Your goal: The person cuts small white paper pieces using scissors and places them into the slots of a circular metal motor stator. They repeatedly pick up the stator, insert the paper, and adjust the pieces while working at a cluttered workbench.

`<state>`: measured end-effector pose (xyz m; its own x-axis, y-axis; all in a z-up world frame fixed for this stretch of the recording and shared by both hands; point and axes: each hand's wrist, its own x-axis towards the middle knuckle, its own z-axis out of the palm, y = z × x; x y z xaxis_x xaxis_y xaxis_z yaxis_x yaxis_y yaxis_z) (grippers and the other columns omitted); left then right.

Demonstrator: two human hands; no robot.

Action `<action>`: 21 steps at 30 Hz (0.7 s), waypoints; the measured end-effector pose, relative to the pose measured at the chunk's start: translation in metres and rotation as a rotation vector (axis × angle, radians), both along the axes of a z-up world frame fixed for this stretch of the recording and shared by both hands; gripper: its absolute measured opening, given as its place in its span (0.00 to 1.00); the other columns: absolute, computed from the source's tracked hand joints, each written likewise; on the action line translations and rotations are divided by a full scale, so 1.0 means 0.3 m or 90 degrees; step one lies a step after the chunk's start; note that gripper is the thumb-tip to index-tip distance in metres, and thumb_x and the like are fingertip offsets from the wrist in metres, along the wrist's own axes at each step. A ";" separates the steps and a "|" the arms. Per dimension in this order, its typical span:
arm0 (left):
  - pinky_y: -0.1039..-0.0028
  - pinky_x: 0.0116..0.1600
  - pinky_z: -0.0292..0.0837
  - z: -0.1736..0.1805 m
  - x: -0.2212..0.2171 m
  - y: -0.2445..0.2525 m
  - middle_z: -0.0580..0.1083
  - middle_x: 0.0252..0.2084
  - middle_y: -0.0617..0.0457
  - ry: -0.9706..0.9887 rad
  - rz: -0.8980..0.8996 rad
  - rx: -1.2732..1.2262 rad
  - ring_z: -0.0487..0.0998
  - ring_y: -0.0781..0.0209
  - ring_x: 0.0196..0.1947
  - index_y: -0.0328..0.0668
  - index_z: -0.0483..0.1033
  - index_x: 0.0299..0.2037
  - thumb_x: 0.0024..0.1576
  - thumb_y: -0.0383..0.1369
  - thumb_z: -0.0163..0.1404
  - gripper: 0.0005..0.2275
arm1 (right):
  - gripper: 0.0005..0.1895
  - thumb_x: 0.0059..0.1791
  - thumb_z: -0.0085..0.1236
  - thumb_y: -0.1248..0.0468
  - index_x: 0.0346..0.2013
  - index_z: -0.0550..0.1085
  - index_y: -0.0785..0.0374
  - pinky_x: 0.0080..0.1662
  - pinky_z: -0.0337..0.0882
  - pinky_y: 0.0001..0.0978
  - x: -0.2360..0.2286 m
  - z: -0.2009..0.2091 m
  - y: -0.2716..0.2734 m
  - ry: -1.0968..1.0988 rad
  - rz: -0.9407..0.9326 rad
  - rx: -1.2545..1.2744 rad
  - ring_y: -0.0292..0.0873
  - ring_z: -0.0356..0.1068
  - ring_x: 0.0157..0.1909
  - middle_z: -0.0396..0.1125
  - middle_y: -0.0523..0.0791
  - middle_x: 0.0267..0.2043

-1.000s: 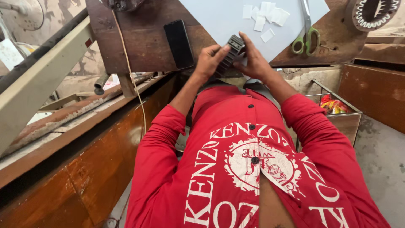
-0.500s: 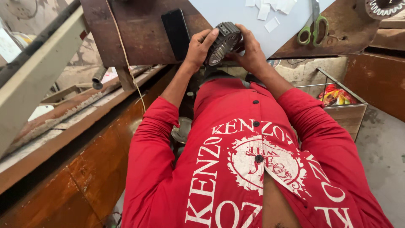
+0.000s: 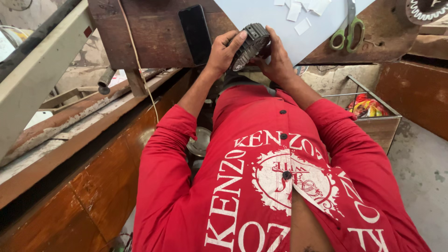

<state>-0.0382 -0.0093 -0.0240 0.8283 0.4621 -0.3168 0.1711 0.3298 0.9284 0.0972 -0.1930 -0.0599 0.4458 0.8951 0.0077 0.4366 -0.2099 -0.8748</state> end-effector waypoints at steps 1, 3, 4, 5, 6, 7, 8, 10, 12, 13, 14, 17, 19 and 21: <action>0.80 0.31 0.74 0.002 0.004 0.001 0.77 0.28 0.57 0.019 -0.001 0.003 0.78 0.73 0.26 0.35 0.79 0.37 0.65 0.47 0.50 0.19 | 0.54 0.47 0.77 0.67 0.76 0.48 0.64 0.48 0.77 0.38 0.013 0.007 0.001 0.002 0.015 -0.001 0.46 0.74 0.46 0.66 0.54 0.57; 0.80 0.32 0.73 0.005 0.008 0.004 0.77 0.29 0.56 0.058 -0.001 0.012 0.77 0.72 0.28 0.35 0.80 0.38 0.64 0.49 0.50 0.20 | 0.53 0.44 0.78 0.67 0.74 0.50 0.68 0.44 0.75 0.38 0.053 0.021 0.006 0.007 0.045 0.001 0.47 0.73 0.44 0.66 0.55 0.54; 0.79 0.35 0.73 0.003 0.008 0.005 0.77 0.30 0.55 0.102 0.000 0.027 0.77 0.71 0.29 0.35 0.79 0.39 0.64 0.49 0.50 0.21 | 0.44 0.47 0.72 0.69 0.72 0.55 0.66 0.45 0.76 0.37 0.083 0.029 0.009 0.017 0.019 0.015 0.46 0.74 0.44 0.68 0.54 0.56; 0.78 0.37 0.73 -0.002 0.005 0.006 0.76 0.31 0.54 0.147 0.000 0.043 0.76 0.69 0.31 0.35 0.77 0.40 0.64 0.50 0.50 0.21 | 0.36 0.50 0.67 0.71 0.70 0.60 0.65 0.46 0.77 0.36 0.123 0.035 0.010 0.026 -0.008 0.030 0.44 0.75 0.43 0.70 0.52 0.57; 0.77 0.39 0.73 -0.010 0.000 0.005 0.76 0.33 0.53 0.191 0.001 0.060 0.75 0.68 0.33 0.35 0.76 0.40 0.64 0.51 0.49 0.22 | 0.28 0.53 0.62 0.73 0.68 0.65 0.63 0.46 0.78 0.35 0.160 0.037 0.014 0.036 -0.035 0.046 0.43 0.76 0.43 0.72 0.50 0.58; 0.76 0.41 0.73 -0.022 -0.004 0.003 0.77 0.34 0.53 0.192 -0.003 0.048 0.76 0.67 0.35 0.36 0.77 0.42 0.63 0.51 0.49 0.22 | 0.23 0.55 0.61 0.72 0.64 0.69 0.62 0.46 0.77 0.36 0.200 0.033 0.028 -0.030 -0.068 0.036 0.45 0.76 0.44 0.72 0.50 0.56; 0.76 0.43 0.73 -0.036 -0.010 -0.003 0.78 0.35 0.54 0.192 -0.007 0.037 0.77 0.67 0.36 0.37 0.77 0.43 0.63 0.52 0.48 0.22 | 0.17 0.57 0.60 0.72 0.60 0.72 0.62 0.46 0.77 0.37 0.241 0.024 0.044 -0.096 -0.102 0.026 0.46 0.76 0.45 0.73 0.50 0.54; 0.74 0.44 0.74 -0.068 -0.019 -0.015 0.78 0.36 0.52 0.193 -0.016 0.041 0.77 0.65 0.37 0.37 0.77 0.43 0.62 0.52 0.49 0.22 | 0.12 0.58 0.60 0.70 0.56 0.77 0.60 0.46 0.75 0.40 0.305 -0.012 0.097 -0.213 -0.108 0.001 0.50 0.75 0.46 0.72 0.50 0.52; 0.70 0.43 0.74 -0.093 0.007 -0.028 0.77 0.35 0.49 0.188 -0.024 0.082 0.76 0.62 0.35 0.35 0.77 0.41 0.63 0.52 0.50 0.22 | 0.11 0.56 0.63 0.66 0.54 0.78 0.58 0.46 0.73 0.45 0.374 -0.061 0.195 -0.323 -0.057 -0.021 0.54 0.73 0.47 0.71 0.50 0.51; 0.68 0.43 0.75 -0.098 0.021 -0.046 0.78 0.36 0.47 0.149 -0.021 0.123 0.77 0.60 0.36 0.35 0.77 0.41 0.61 0.52 0.52 0.22 | 0.13 0.54 0.64 0.65 0.53 0.78 0.59 0.46 0.72 0.48 0.393 -0.078 0.220 -0.348 -0.046 -0.043 0.56 0.71 0.48 0.70 0.52 0.50; 0.66 0.43 0.77 -0.096 0.033 -0.079 0.80 0.37 0.46 0.111 -0.020 0.164 0.79 0.58 0.36 0.36 0.77 0.42 0.59 0.52 0.53 0.22 | 0.14 0.52 0.65 0.63 0.52 0.78 0.59 0.46 0.71 0.50 0.403 -0.088 0.223 -0.374 -0.036 -0.066 0.58 0.70 0.49 0.69 0.53 0.48; 0.57 0.43 0.75 -0.073 0.031 -0.133 0.79 0.35 0.39 0.248 -0.067 0.311 0.80 0.46 0.36 0.36 0.81 0.36 0.52 0.62 0.53 0.30 | 0.16 0.47 0.68 0.55 0.39 0.78 0.64 0.51 0.72 0.54 0.444 -0.092 0.349 -0.400 0.059 -0.314 0.60 0.69 0.53 0.70 0.56 0.47; 0.58 0.46 0.75 -0.050 0.025 -0.179 0.78 0.39 0.40 0.205 0.001 0.356 0.80 0.44 0.41 0.36 0.82 0.40 0.50 0.64 0.54 0.32 | 0.19 0.43 0.70 0.52 0.41 0.80 0.62 0.53 0.72 0.54 0.467 -0.074 0.380 -0.393 0.062 -0.389 0.59 0.70 0.55 0.71 0.57 0.48; 0.60 0.47 0.76 -0.043 0.008 -0.175 0.80 0.36 0.43 0.240 0.016 0.292 0.82 0.48 0.38 0.40 0.83 0.38 0.52 0.65 0.51 0.31 | 0.18 0.41 0.72 0.53 0.42 0.83 0.55 0.53 0.75 0.52 0.478 -0.041 0.419 -0.362 0.068 -0.486 0.58 0.72 0.55 0.72 0.54 0.52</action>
<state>-0.0359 -0.0619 -0.0369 0.6842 0.6395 -0.3505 0.5145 -0.0827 0.8535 0.2407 -0.0673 -0.0722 0.4713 0.7836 -0.4047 0.8033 -0.5709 -0.1699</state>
